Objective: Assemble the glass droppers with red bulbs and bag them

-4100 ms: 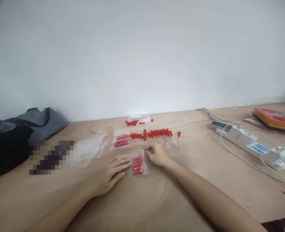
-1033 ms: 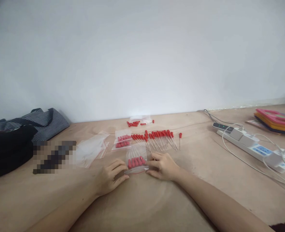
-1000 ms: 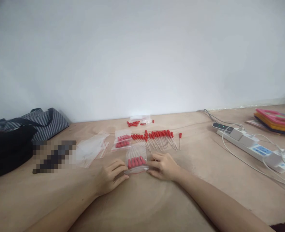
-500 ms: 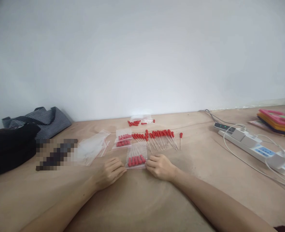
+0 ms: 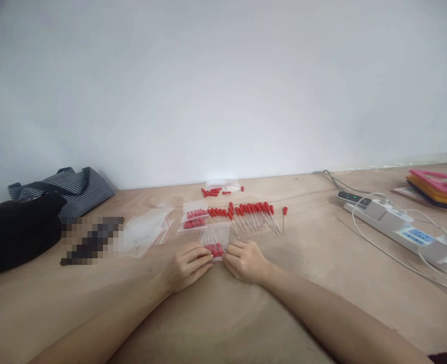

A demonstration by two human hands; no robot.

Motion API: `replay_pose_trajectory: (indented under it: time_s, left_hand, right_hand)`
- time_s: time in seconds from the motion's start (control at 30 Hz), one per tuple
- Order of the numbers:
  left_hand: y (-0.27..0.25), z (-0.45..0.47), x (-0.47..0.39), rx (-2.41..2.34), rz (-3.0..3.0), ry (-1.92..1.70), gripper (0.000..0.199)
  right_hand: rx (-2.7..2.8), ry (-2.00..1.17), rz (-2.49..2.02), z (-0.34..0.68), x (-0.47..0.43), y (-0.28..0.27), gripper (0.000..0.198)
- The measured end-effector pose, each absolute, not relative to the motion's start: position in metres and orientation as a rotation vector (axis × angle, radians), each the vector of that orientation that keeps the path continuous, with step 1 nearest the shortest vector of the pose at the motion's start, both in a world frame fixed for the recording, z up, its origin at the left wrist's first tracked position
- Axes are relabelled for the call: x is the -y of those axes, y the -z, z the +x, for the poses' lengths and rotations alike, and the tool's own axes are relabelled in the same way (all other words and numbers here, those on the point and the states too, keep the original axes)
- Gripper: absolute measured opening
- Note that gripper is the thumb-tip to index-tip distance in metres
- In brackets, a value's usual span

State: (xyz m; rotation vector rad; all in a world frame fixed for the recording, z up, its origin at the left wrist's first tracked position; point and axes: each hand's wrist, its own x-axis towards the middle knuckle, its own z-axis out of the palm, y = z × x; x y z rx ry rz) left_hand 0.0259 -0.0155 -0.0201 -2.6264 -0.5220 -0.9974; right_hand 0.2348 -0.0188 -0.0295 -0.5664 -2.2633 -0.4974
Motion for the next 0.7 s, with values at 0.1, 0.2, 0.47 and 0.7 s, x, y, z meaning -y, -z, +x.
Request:
replay_pose_trajectory:
  time_s: [0.1, 0.2, 0.47, 0.7]
  left_hand:
    - [0.020, 0.030, 0.014, 0.480, -2.603, 0.983, 0.015]
    - [0.019, 0.031, 0.014, 0.439, -2.593, 0.971, 0.017]
    - [0.017, 0.036, 0.017, 0.404, -2.537, 0.907, 0.018]
    - [0.020, 0.035, 0.016, 0.342, -2.480, 0.850, 0.021]
  right_hand:
    - [2.261, 0.523, -0.580, 0.231, 0.020, 0.030, 0.022]
    - [2.276, 0.582, -0.557, 0.228, 0.019, 0.030, 0.024]
    - [2.302, 0.556, -0.526, 0.223, 0.019, 0.026, 0.028]
    - [2.311, 0.482, -0.538, 0.222, 0.020, 0.028, 0.026]
